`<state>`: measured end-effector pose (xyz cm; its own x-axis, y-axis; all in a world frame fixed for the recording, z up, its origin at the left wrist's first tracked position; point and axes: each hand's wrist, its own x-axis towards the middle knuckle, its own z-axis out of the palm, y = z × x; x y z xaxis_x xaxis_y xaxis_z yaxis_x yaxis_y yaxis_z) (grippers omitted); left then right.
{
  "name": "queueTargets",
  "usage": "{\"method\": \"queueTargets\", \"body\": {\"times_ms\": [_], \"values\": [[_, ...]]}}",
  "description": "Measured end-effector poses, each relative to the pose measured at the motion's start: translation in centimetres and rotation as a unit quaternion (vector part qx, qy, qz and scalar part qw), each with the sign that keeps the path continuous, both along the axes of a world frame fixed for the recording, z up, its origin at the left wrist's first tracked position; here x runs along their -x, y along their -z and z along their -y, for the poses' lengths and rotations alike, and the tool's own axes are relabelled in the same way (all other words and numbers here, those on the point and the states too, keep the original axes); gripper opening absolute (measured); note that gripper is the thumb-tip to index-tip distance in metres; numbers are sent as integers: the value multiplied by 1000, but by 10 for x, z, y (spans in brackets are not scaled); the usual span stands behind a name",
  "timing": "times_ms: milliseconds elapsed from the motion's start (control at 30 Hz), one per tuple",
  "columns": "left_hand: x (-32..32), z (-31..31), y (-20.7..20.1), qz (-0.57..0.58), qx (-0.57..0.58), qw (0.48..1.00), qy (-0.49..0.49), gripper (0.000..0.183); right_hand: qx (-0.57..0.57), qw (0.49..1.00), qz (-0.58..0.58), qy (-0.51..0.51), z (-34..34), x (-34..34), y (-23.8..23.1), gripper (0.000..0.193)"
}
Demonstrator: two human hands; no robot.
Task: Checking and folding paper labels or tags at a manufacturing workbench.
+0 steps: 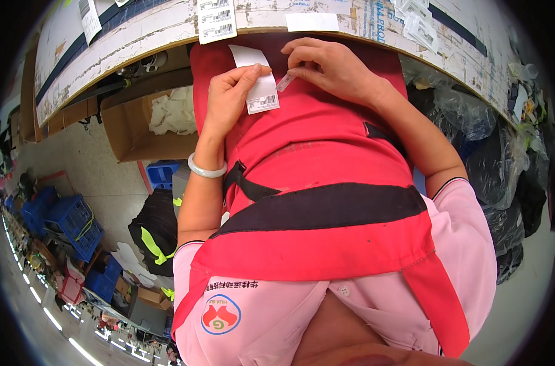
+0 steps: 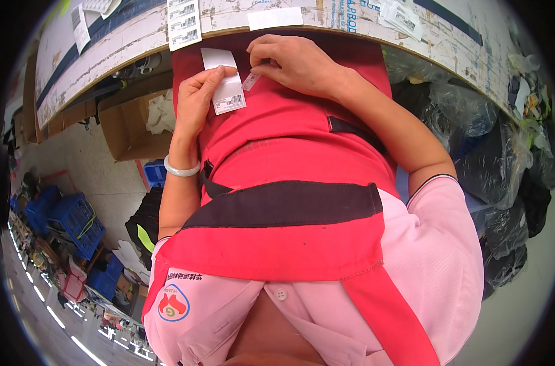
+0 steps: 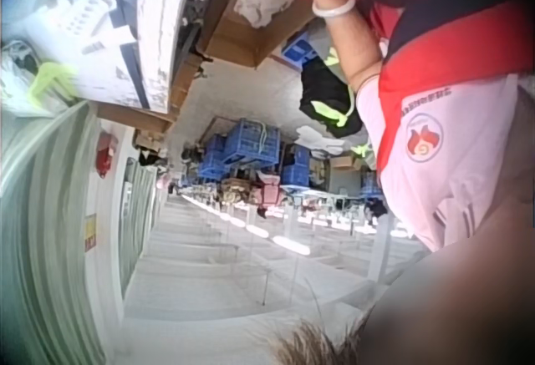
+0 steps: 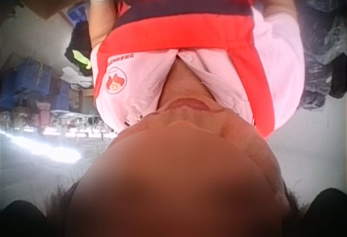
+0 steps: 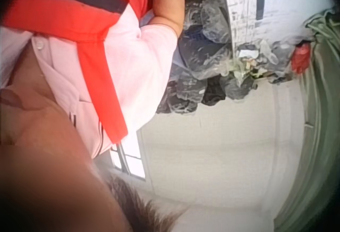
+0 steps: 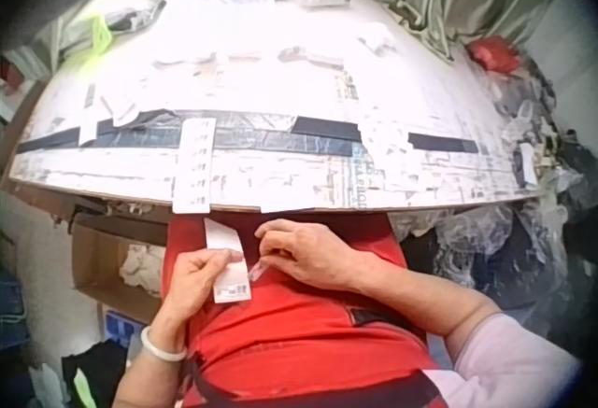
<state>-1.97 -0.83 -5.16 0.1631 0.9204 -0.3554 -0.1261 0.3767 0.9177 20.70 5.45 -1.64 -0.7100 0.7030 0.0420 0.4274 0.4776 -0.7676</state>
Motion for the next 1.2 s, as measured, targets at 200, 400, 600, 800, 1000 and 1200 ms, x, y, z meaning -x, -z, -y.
{"method": "queueTargets", "body": {"times_ms": [200, 400, 600, 800, 1000, 1200], "values": [[3, 0, 2, -11, -21, 1000, -9, 29, -49, 998, 35, -15, -11, 6, 4, 10], [7, 2, 6, 1, -11, 1000, -25, 29, -50, 998, 40, -12, -14, 8, 5, 10], [9, 0, 10, 21, 13, 999, -37, 28, -46, 999, 24, 10, -16, 7, 8, 14], [12, 1, 12, 52, 33, 997, -53, 28, 87, 994, -32, 54, -9, -2, -23, 15], [9, -2, 8, 46, 31, 997, -46, 27, 274, 922, -103, 252, -47, -23, -34, 15], [8, -3, 9, 31, 26, 998, -38, 26, 297, 914, -101, 258, -54, -24, -31, 14]]}}
